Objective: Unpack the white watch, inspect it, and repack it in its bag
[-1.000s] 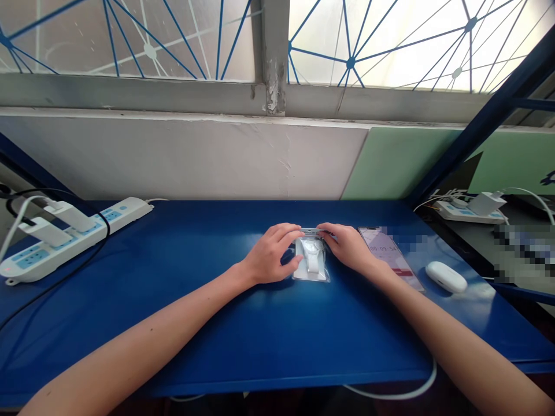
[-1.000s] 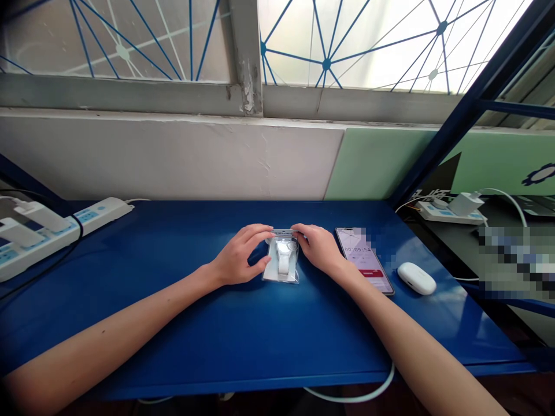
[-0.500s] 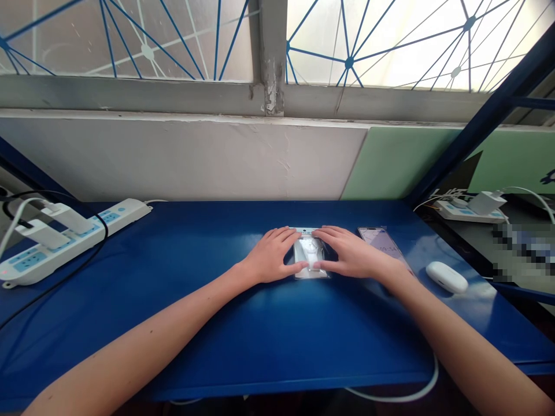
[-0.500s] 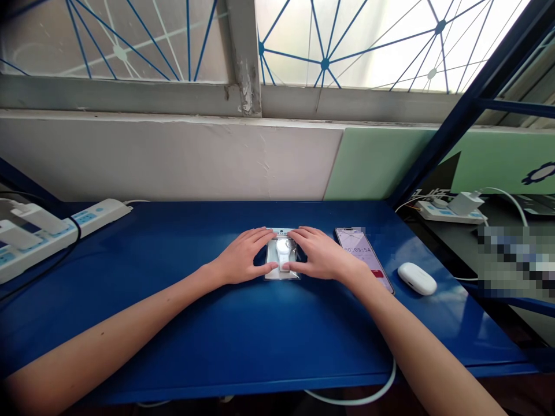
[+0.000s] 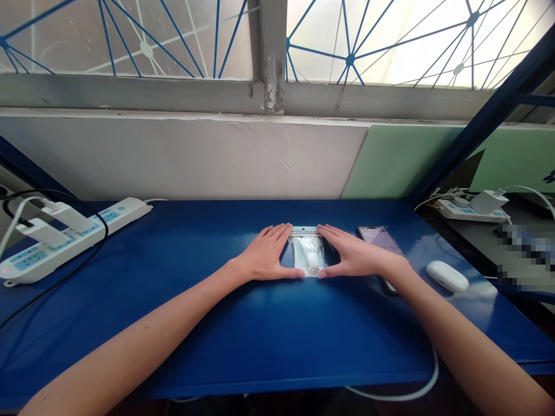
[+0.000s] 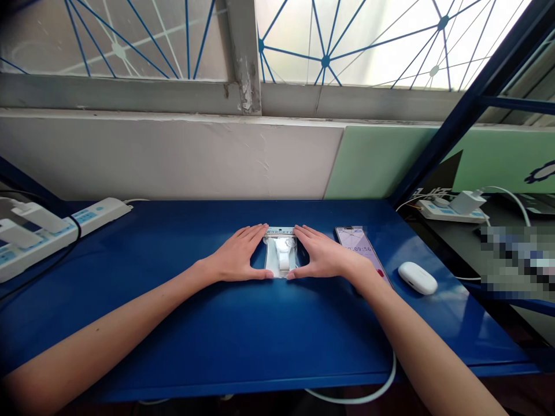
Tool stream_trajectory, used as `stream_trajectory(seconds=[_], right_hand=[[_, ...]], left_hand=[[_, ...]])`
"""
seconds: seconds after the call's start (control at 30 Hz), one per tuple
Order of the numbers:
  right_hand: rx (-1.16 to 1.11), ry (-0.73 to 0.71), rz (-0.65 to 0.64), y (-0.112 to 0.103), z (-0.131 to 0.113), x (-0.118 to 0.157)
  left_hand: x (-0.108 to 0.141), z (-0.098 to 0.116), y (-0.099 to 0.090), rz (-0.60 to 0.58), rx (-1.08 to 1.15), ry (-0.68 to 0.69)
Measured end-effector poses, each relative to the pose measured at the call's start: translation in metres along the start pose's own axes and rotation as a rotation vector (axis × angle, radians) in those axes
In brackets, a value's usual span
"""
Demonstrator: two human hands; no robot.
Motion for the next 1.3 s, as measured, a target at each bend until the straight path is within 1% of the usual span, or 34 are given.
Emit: stream_trajectory(seconds=[0.1, 0.4, 0.53, 0.8, 1.03, 1.3], right_hand=[[-0.018, 0.010, -0.020, 0.002, 0.004, -0.001], [-0.024, 0.010, -0.015, 0.000, 0.002, -0.001], [-0.009, 0.013, -0.010, 0.001, 0.001, -0.002], [-0.001, -0.025, 0.025, 0.001, 0.001, -0.003], [0.003, -0.095, 0.062, -0.002, -0.009, -0.002], [0.016, -0.100, 0.065, -0.001, -0.011, -0.003]], left_hand=[[0.000, -0.001, 0.004, -0.020, 0.002, -0.004], [0.001, 0.003, -0.004, 0.055, 0.059, 0.028], [0.001, 0.002, -0.004, 0.061, 0.063, 0.025], [0.001, 0.002, -0.003, 0.057, 0.069, 0.019], [0.001, 0.002, -0.005, 0.061, 0.078, 0.014], [0.002, 0.003, -0.006, 0.052, 0.064, 0.022]])
Point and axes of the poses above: each hand's wrist, its own x-axis away from the middle knuckle, its own y-axis out of the palm, z = x × y, the point moved 5 cm from there along -x, towards the middle knuckle, and after that the axes turned 12 degrees about -x, right-handed, at the moved point
